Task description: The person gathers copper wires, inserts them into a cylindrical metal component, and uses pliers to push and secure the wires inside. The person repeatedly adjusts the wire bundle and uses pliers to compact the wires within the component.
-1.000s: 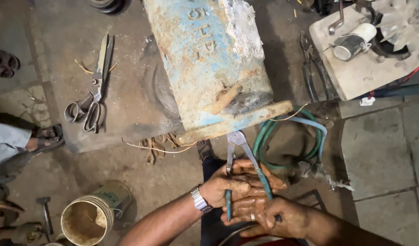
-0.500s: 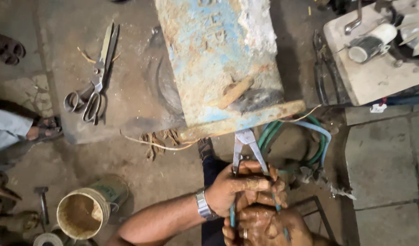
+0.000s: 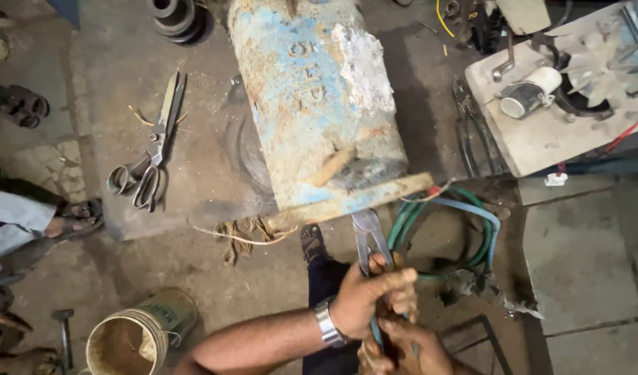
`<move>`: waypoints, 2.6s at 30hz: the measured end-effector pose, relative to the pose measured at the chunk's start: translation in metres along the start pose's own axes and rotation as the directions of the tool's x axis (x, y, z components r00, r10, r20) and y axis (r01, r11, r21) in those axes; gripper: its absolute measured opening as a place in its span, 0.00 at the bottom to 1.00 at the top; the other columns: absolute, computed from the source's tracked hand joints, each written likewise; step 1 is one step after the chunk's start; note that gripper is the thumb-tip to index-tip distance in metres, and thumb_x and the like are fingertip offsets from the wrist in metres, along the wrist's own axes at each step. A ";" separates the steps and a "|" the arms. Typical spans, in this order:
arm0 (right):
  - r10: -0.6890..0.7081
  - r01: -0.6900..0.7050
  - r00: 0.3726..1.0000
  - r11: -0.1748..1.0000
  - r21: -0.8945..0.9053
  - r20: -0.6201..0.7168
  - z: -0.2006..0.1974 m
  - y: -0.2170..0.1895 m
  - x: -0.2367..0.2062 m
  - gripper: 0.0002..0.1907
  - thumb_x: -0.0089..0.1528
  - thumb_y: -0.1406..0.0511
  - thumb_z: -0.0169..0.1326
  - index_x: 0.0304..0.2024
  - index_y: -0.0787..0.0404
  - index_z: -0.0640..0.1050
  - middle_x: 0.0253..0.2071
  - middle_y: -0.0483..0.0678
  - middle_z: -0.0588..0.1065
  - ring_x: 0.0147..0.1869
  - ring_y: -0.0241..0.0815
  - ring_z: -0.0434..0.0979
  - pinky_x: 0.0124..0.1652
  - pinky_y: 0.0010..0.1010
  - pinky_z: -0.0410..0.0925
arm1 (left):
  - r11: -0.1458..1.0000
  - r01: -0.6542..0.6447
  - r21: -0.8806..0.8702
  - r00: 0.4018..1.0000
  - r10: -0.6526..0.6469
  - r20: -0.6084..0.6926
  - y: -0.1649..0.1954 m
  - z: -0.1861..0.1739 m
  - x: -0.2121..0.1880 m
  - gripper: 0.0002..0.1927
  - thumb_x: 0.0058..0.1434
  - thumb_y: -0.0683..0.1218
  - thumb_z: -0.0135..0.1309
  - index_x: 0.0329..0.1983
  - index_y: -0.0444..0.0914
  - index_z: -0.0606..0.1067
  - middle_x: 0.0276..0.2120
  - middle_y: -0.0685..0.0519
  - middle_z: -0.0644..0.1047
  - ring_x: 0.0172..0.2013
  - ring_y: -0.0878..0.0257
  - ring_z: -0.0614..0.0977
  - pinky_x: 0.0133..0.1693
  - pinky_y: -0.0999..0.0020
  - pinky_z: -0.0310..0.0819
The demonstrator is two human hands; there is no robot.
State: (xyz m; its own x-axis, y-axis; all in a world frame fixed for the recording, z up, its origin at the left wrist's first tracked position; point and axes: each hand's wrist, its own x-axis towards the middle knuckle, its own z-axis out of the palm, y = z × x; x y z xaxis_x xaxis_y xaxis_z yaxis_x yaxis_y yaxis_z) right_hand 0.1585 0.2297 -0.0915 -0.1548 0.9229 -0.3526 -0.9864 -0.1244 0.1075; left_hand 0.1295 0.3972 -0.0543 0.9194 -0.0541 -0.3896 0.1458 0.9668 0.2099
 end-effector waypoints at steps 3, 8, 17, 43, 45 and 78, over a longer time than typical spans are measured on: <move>0.030 -0.076 0.977 0.973 -0.217 -0.209 0.013 -0.012 0.000 0.18 0.64 0.56 0.52 0.35 0.66 0.76 0.26 0.51 0.72 0.33 0.46 0.73 0.40 0.38 0.67 | 0.994 -0.070 0.088 0.996 0.074 -0.043 -0.002 -0.002 0.002 0.06 0.67 0.41 0.56 0.41 0.37 0.70 0.28 0.51 0.72 0.27 0.59 0.77 0.32 0.58 0.77; -0.024 -0.203 0.903 0.857 -0.473 -0.430 0.045 -0.025 -0.006 0.18 0.60 0.55 0.53 0.35 0.64 0.78 0.27 0.50 0.75 0.31 0.46 0.77 0.35 0.39 0.72 | 0.973 -0.106 0.205 0.994 0.105 0.016 0.006 0.008 -0.007 0.07 0.69 0.43 0.56 0.41 0.35 0.71 0.29 0.50 0.74 0.29 0.57 0.79 0.36 0.58 0.79; -0.154 0.055 0.972 0.886 -0.461 -0.180 0.021 0.004 0.014 0.21 0.66 0.51 0.57 0.26 0.56 0.69 0.18 0.40 0.62 0.19 0.32 0.59 0.19 0.22 0.51 | 0.933 -0.102 0.344 0.974 0.164 -0.157 0.007 0.016 -0.001 0.13 0.66 0.46 0.63 0.32 0.40 0.69 0.21 0.57 0.68 0.20 0.67 0.70 0.24 0.69 0.69; -0.754 0.420 0.632 0.137 -0.897 0.180 -0.047 0.032 0.103 0.19 0.74 0.56 0.56 0.43 0.68 0.77 0.27 0.63 0.80 0.29 0.55 0.82 0.31 0.42 0.70 | 0.455 -0.353 0.818 0.883 0.450 0.131 0.104 0.005 -0.033 0.19 0.68 0.42 0.59 0.59 0.27 0.75 0.18 0.62 0.71 0.15 0.73 0.67 0.19 0.75 0.59; -0.625 0.464 0.781 0.582 -0.667 -0.002 -0.025 0.041 0.097 0.18 0.69 0.54 0.46 0.49 0.60 0.75 0.26 0.55 0.77 0.26 0.48 0.79 0.29 0.39 0.71 | 0.466 -0.376 0.801 0.885 0.436 0.162 0.107 0.003 -0.032 0.21 0.65 0.41 0.58 0.60 0.33 0.72 0.15 0.62 0.70 0.13 0.73 0.66 0.17 0.75 0.59; -0.583 0.247 0.793 0.573 -0.781 -0.176 0.016 -0.023 0.066 0.13 0.67 0.56 0.57 0.40 0.60 0.75 0.22 0.42 0.68 0.19 0.35 0.62 0.18 0.28 0.56 | 0.566 -0.420 0.710 0.855 0.508 0.101 0.086 0.002 -0.024 0.13 0.64 0.38 0.55 0.51 0.29 0.73 0.14 0.61 0.66 0.13 0.72 0.63 0.15 0.75 0.51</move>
State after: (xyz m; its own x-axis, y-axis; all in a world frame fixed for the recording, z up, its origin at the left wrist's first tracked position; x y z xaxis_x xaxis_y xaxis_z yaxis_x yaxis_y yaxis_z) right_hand 0.1716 0.2997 -0.1020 0.4420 0.7406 -0.5061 -0.6469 -0.1277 -0.7518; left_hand 0.1206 0.4809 -0.0256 0.8973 0.4197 -0.1363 -0.0439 0.3924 0.9188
